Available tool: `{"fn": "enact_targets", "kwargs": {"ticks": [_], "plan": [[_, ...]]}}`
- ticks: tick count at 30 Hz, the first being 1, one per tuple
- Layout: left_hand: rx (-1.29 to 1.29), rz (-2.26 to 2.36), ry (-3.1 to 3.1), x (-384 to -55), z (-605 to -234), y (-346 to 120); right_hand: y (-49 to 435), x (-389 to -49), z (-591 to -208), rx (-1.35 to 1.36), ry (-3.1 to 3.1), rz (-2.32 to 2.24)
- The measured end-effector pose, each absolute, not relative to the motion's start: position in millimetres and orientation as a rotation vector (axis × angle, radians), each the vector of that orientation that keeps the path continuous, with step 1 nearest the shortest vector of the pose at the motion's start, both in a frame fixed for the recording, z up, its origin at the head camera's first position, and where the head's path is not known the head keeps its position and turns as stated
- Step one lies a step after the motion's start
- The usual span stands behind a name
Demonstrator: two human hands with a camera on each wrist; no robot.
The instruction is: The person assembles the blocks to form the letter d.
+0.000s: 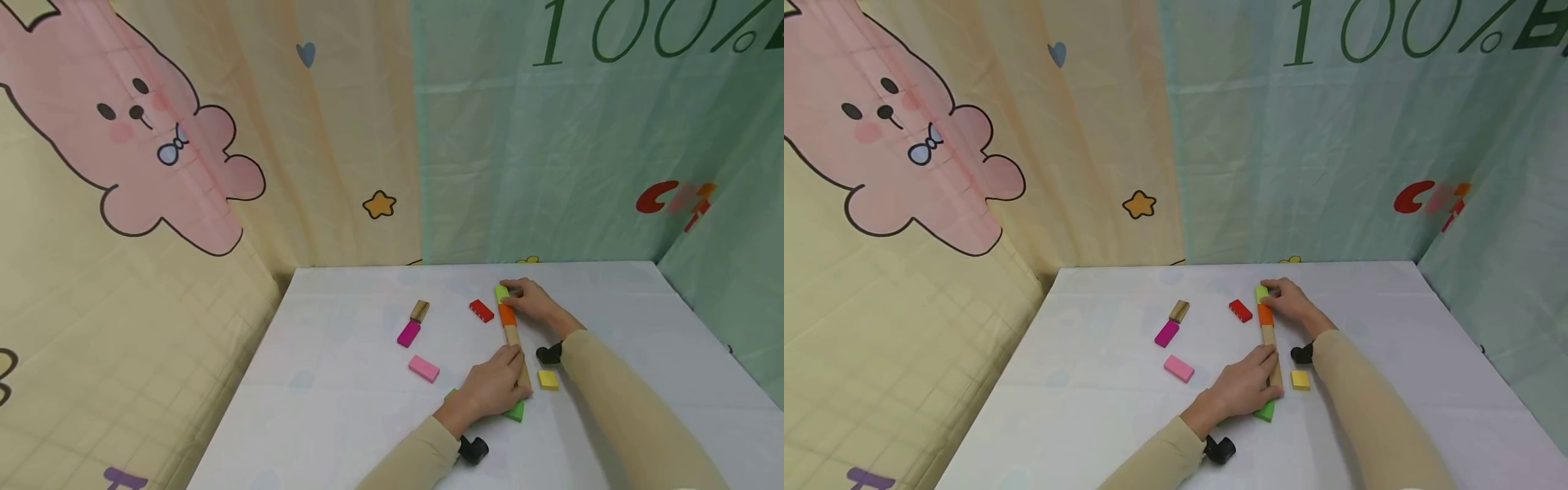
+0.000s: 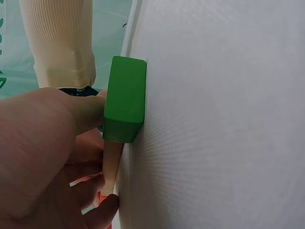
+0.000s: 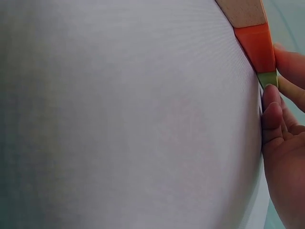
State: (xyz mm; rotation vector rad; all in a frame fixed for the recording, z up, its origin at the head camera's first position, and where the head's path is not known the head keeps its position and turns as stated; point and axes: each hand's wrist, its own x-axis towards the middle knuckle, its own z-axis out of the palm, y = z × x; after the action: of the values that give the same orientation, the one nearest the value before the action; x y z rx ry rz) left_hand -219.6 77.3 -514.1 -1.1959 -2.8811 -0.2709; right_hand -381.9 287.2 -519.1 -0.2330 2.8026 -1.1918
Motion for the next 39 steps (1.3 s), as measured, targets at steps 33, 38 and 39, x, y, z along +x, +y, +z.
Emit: {"fn": "enact_targets", "kwargs": {"ticks": [33, 38, 39], "plan": [[-1.064, -0.526, -2.924, -240, -474, 57, 294, -351, -484, -0.302, 2.849, -1.091], [-1.023, -0.497, -2.916, -255, -465, 48, 295, -339, -475, -0.372, 2.904, -1.033], [-1.018, -0.49, -2.914, -258, -464, 46, 296, -337, -474, -0.388, 2.912, -1.021]]}}
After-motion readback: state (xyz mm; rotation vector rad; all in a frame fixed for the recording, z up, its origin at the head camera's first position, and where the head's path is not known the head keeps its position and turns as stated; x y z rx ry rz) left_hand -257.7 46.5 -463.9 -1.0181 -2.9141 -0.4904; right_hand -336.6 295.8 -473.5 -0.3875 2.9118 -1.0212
